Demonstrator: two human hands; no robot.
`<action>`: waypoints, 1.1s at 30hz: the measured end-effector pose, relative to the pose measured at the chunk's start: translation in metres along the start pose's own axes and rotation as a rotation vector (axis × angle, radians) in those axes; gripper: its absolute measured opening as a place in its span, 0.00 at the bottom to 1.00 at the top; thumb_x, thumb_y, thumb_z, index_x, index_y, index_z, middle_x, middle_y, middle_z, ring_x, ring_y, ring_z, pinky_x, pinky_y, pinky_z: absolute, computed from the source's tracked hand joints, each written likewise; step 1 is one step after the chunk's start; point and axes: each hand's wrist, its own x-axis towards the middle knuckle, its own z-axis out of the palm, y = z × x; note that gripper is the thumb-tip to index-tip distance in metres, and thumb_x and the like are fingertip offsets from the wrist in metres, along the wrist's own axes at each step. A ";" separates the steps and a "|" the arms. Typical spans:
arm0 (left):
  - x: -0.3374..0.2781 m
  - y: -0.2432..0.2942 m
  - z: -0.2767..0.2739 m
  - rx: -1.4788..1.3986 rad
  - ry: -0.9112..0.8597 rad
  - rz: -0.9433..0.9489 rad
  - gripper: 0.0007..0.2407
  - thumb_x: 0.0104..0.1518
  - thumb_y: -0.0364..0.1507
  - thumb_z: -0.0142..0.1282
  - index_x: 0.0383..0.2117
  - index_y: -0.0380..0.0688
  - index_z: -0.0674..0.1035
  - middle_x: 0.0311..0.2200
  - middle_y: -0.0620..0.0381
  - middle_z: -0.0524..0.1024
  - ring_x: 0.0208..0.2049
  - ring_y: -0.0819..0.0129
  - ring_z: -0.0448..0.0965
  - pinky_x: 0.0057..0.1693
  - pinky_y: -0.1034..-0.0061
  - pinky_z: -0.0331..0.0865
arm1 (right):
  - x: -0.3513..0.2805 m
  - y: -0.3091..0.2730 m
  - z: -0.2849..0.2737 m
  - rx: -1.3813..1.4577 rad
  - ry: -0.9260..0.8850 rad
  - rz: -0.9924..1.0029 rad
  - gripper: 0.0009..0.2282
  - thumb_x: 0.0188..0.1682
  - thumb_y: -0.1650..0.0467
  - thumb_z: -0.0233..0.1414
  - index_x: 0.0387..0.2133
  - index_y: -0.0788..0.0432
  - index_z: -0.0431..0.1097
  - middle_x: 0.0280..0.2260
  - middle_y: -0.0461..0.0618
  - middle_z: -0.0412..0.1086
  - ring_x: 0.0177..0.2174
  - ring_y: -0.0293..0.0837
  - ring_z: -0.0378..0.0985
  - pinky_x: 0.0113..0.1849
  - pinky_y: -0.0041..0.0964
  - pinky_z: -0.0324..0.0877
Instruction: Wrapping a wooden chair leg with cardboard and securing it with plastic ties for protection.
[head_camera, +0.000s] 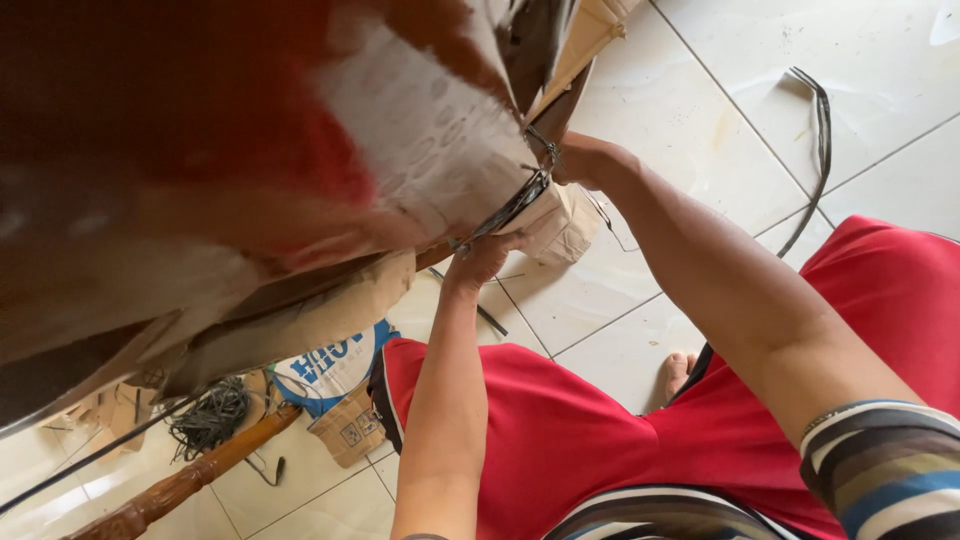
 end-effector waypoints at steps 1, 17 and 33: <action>-0.004 0.008 0.000 0.053 0.000 -0.010 0.18 0.48 0.29 0.69 0.47 0.43 0.84 0.51 0.53 0.81 0.57 0.52 0.76 0.69 0.52 0.61 | -0.005 -0.010 -0.003 0.028 -0.023 0.012 0.06 0.36 0.76 0.54 0.26 0.70 0.72 0.26 0.65 0.72 0.30 0.63 0.78 0.36 0.58 0.73; -0.033 0.087 -0.007 0.829 0.326 0.738 0.19 0.55 0.47 0.55 0.35 0.42 0.81 0.31 0.51 0.78 0.38 0.56 0.79 0.51 0.69 0.71 | -0.093 -0.196 -0.053 -0.086 0.373 0.455 0.12 0.46 0.64 0.51 0.35 0.61 0.72 0.34 0.62 0.75 0.41 0.66 0.79 0.43 0.64 0.75; -0.055 0.125 0.017 0.918 0.781 0.543 0.33 0.42 0.62 0.64 0.16 0.36 0.82 0.13 0.51 0.77 0.20 0.55 0.83 0.42 0.74 0.78 | -0.190 -0.231 -0.010 0.265 0.744 0.001 0.10 0.62 0.63 0.41 0.38 0.57 0.63 0.26 0.69 0.66 0.33 0.74 0.74 0.34 0.65 0.65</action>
